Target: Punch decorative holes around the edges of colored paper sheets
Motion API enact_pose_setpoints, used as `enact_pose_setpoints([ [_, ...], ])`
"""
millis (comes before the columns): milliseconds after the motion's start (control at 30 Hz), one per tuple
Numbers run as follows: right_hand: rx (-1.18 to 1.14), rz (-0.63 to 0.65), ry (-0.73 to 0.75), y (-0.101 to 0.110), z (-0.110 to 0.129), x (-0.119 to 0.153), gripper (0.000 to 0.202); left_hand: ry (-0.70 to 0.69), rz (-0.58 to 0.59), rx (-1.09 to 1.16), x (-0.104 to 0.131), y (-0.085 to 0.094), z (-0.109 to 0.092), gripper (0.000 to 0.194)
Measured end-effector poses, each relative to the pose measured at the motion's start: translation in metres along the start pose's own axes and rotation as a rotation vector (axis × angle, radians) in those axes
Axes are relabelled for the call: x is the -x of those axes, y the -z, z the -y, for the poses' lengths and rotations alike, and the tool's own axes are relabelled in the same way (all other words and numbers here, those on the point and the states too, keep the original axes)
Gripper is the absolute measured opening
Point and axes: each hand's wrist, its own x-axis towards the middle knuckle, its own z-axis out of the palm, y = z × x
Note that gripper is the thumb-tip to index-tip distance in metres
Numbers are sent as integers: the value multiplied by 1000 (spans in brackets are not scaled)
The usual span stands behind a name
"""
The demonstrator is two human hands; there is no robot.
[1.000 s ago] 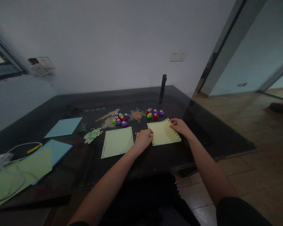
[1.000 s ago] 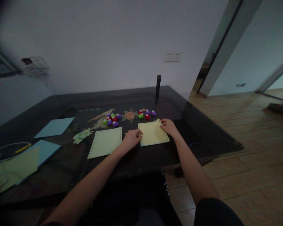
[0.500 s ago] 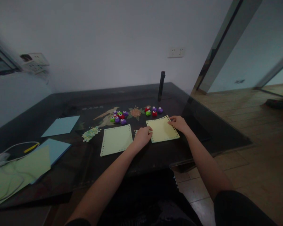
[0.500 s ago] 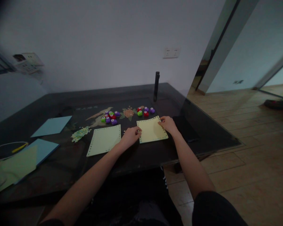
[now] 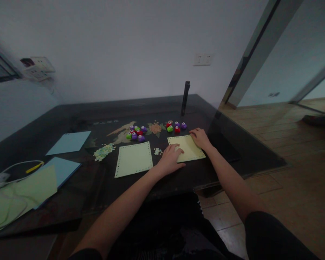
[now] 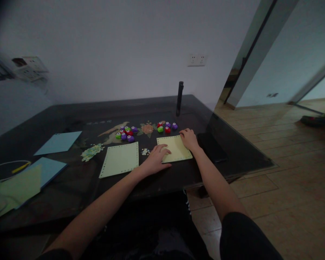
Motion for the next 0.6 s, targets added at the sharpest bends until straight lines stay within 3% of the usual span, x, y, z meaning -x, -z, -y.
enact_pose_setpoints([
  [300, 25, -25, 26, -5, -4, 2, 25, -54, -3, 31, -2, -2, 8, 32],
  [600, -4, 28, 35, -5, -9, -2, 23, -54, 23, 22, -2, 2, 5, 28],
])
